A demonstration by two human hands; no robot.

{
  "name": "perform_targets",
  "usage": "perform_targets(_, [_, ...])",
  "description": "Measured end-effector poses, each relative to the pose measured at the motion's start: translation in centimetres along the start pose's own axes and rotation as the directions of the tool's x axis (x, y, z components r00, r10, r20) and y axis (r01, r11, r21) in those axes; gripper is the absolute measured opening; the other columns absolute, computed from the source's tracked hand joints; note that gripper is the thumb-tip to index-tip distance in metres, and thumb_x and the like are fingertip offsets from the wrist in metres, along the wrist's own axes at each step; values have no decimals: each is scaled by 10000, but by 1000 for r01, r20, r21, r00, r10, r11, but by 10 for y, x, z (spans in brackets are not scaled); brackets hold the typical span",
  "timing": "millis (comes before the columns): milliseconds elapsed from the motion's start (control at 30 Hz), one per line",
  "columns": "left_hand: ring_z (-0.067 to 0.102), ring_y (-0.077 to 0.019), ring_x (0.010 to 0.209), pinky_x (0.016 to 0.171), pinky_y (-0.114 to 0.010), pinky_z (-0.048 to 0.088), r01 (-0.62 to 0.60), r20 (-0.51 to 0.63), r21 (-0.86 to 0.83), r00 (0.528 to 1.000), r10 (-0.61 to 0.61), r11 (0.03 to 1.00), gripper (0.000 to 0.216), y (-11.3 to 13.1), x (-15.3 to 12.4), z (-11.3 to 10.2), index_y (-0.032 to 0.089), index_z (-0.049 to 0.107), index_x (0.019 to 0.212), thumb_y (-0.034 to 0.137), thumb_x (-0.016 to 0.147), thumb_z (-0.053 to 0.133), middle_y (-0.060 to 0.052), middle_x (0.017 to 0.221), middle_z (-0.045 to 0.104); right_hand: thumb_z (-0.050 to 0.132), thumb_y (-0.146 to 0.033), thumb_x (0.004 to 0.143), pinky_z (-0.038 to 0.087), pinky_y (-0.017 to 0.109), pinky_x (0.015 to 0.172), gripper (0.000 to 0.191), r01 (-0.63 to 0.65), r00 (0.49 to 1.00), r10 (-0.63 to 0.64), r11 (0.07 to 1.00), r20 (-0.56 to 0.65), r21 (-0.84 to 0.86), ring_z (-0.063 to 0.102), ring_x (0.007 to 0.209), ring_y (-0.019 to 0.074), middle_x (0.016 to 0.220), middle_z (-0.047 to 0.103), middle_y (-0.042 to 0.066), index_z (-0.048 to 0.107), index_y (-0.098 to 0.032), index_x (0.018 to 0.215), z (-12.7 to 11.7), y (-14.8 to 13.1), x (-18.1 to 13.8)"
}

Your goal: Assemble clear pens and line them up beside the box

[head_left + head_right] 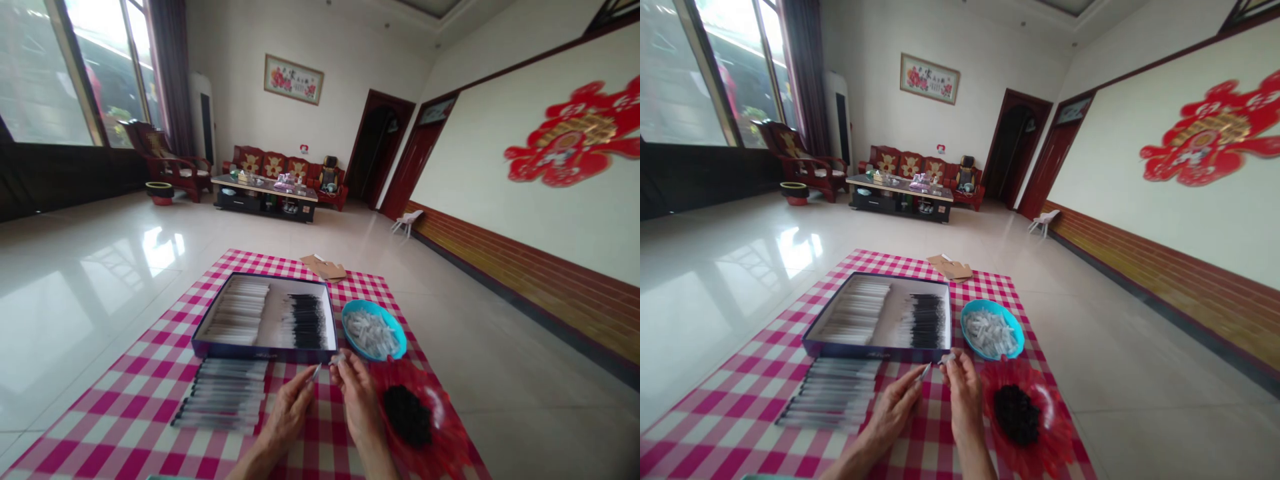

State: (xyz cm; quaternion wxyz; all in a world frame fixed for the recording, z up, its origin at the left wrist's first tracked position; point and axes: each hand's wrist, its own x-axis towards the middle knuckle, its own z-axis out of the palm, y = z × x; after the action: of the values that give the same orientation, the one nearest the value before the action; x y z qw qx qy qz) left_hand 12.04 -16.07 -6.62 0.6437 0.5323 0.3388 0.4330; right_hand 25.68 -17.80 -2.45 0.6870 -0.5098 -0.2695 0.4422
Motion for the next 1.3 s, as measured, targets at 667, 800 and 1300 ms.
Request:
perform_targets(667, [254,-83,460,443,-211,218,-27,116,55,993,21,998,600,-8,0,-2,110,579,1212,577,846,494,58,512,364,741,-409,683,491,295,737,343,-55,992,68,990,102,-133,639,848,203,914,713,17,679,-241,976,-7,15,-3])
perform_targets(800, [286,-72,432,431,-209,220,56,152,27,987,-59,998,596,3,-1,-2,95,635,1069,616,805,520,59,490,406,708,-403,720,473,318,825,262,-58,976,87,987,198,-147,640,926,217,968,722,17,668,-252,929,-5,7,-7])
perform_targets(1300, [291,-43,311,336,-189,165,321,253,-173,928,-273,931,432,13,-8,2,167,548,692,594,759,554,43,465,523,720,-363,742,515,355,780,326,-230,943,185,963,276,140,671,872,222,876,724,47,659,-209,1022,-3,14,-17])
